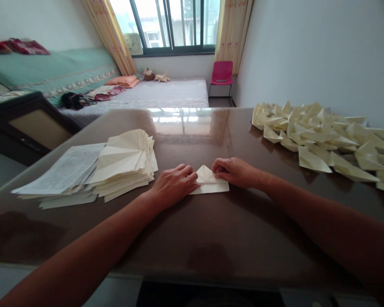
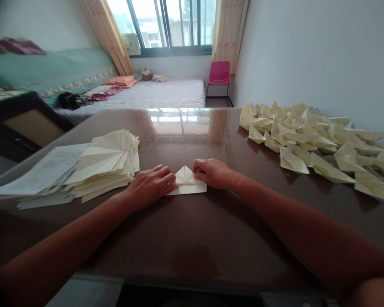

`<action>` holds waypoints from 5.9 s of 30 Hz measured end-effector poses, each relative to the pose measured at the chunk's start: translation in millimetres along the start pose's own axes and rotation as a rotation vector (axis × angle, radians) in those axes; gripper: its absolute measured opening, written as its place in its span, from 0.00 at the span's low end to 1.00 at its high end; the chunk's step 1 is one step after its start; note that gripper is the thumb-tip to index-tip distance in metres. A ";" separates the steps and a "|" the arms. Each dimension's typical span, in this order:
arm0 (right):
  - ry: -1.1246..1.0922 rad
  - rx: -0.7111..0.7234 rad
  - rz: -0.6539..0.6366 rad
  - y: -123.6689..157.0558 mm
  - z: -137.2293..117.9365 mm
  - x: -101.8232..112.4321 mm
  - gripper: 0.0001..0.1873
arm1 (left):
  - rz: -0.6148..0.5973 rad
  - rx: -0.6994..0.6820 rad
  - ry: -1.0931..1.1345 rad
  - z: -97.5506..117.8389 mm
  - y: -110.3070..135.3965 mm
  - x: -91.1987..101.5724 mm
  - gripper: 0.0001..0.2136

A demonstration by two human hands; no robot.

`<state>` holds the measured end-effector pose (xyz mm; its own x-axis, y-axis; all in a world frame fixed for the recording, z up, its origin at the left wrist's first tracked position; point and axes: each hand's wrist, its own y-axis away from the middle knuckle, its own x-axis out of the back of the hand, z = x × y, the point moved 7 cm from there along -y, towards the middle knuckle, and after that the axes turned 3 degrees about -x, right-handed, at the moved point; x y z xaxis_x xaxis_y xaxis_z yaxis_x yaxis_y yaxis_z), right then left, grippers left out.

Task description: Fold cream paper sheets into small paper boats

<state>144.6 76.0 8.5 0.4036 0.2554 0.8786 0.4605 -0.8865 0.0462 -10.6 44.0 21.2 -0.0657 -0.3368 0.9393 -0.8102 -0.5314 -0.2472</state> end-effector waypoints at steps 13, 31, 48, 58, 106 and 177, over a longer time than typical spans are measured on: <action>-0.134 0.112 0.172 -3.3 -3.3 3.8 0.06 | 0.047 0.044 0.020 -5.8 0.5 -0.6 0.15; -0.159 0.395 0.223 6.6 -33.8 -0.6 0.03 | 0.043 0.132 0.640 -17.9 -7.9 -15.4 0.13; -0.298 0.081 0.222 -3.9 -9.8 -3.2 0.09 | 0.078 0.498 0.766 -44.2 -1.4 -22.2 0.08; -0.231 0.255 0.202 1.3 -25.9 -5.4 0.08 | 0.161 0.133 0.441 -14.7 -11.6 1.9 0.08; -0.003 0.036 0.149 -3.7 2.4 -1.2 0.08 | -0.073 0.391 0.407 -51.2 6.6 -18.5 0.15; 0.316 -0.019 0.214 4.9 -6.6 15.8 0.14 | -0.122 -0.019 0.019 1.7 2.2 1.6 0.13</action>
<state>148.0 73.1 25.8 0.2235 -0.0653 0.9725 0.3765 -0.9145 -0.1480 -11.5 41.0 21.8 0.0232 -0.2561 0.9664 -0.8237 -0.5526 -0.1267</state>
